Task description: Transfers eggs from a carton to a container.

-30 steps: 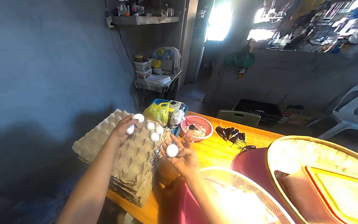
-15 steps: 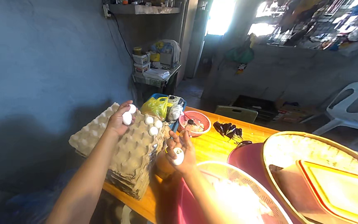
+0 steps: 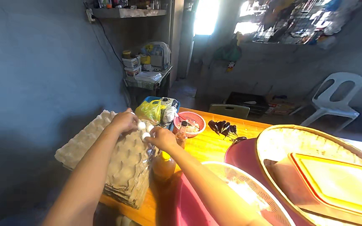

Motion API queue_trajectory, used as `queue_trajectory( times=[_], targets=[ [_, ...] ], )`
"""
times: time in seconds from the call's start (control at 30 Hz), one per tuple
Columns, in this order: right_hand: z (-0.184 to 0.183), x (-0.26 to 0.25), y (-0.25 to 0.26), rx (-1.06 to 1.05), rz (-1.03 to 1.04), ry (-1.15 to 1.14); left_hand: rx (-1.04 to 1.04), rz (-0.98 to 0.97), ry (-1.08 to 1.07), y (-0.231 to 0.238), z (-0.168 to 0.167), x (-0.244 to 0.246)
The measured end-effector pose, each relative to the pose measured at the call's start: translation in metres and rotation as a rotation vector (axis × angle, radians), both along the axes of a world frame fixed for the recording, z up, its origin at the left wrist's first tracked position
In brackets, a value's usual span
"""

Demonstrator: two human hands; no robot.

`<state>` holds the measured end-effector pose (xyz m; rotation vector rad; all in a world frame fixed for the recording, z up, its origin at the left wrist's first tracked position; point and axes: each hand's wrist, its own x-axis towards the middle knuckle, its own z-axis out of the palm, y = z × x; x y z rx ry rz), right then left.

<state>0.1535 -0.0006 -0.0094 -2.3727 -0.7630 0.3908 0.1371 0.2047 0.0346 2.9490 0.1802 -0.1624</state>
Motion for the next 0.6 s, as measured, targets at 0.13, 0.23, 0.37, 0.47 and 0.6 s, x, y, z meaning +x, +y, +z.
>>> queue_trajectory(
  times=[0.13,0.23,0.37,0.47,0.6],
  targets=[
    [0.015,-0.012,0.023,-0.285,0.041,-0.058,0.129,-0.044,0.099,-0.007,0.005,0.013],
    [0.028,-0.019,0.033,-0.366,0.045,-0.052,0.228,-0.083,0.135,-0.015,0.003,0.021],
    [0.013,0.001,0.019,-0.044,-0.02,0.116,0.278,-0.115,0.158,-0.025,0.001,0.024],
    [-0.014,0.015,-0.001,0.592,-0.13,0.485,0.236,-0.126,0.134,-0.017,-0.002,0.023],
    [-0.022,0.023,-0.016,1.019,-0.341,0.993,0.09,-0.128,0.06,0.0,-0.01,0.018]
  ],
)
